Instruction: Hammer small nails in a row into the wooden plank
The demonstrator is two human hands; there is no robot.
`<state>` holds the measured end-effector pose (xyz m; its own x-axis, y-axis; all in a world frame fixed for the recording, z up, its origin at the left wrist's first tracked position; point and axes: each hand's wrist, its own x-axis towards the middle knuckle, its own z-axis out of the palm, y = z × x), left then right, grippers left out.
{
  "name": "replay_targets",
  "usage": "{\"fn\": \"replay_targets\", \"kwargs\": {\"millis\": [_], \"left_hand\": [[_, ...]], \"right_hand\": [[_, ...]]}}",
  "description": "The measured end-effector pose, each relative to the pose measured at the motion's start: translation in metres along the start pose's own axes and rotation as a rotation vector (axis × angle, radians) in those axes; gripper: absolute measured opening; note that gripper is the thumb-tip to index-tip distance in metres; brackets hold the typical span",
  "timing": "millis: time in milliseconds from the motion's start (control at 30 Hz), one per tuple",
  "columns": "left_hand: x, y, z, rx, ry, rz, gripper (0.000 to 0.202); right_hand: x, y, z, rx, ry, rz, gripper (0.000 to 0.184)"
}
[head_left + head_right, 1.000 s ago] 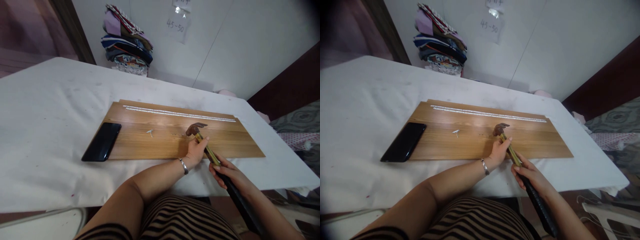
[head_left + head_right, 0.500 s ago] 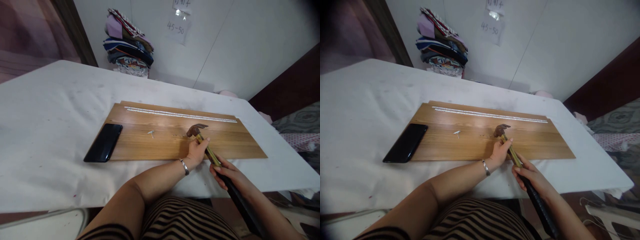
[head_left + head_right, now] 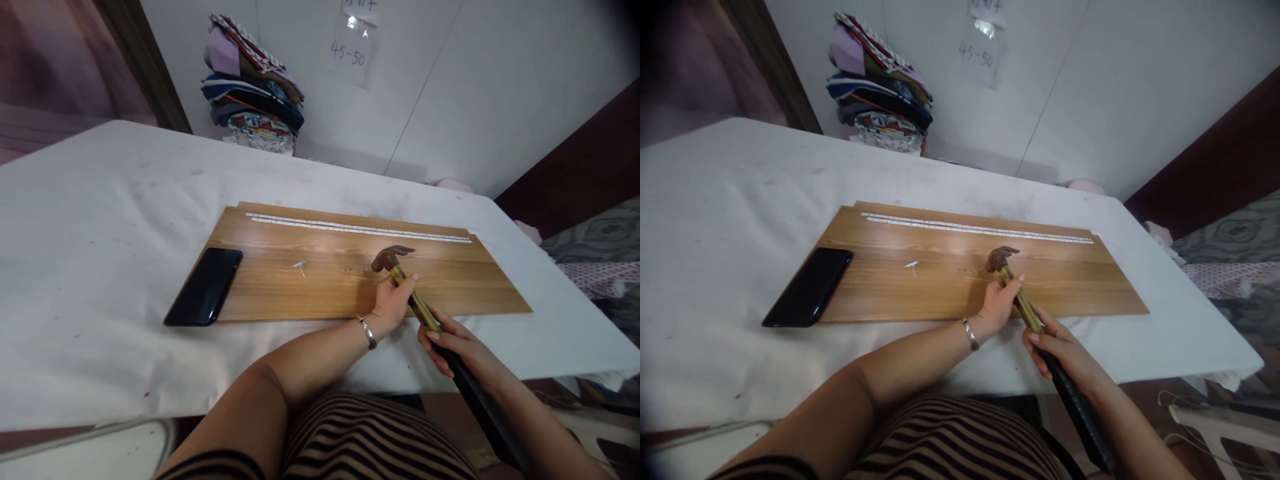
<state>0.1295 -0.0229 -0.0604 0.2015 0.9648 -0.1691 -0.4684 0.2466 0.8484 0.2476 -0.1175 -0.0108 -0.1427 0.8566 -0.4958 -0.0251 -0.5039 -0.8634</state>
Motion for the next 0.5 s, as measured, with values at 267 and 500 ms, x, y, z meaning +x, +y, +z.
{"fn": "replay_targets", "kwargs": {"millis": [267, 500], "left_hand": [[0.0027, -0.0056, -0.0009, 0.013, -0.002, 0.001, 0.043], [0.0043, -0.0081, -0.0014, 0.023, -0.013, -0.002, 0.042]], "right_hand": [[0.0013, 0.0009, -0.0005, -0.004, 0.004, 0.007, 0.079], [0.0006, 0.0006, -0.0004, -0.015, 0.0, 0.005, 0.079]]}}
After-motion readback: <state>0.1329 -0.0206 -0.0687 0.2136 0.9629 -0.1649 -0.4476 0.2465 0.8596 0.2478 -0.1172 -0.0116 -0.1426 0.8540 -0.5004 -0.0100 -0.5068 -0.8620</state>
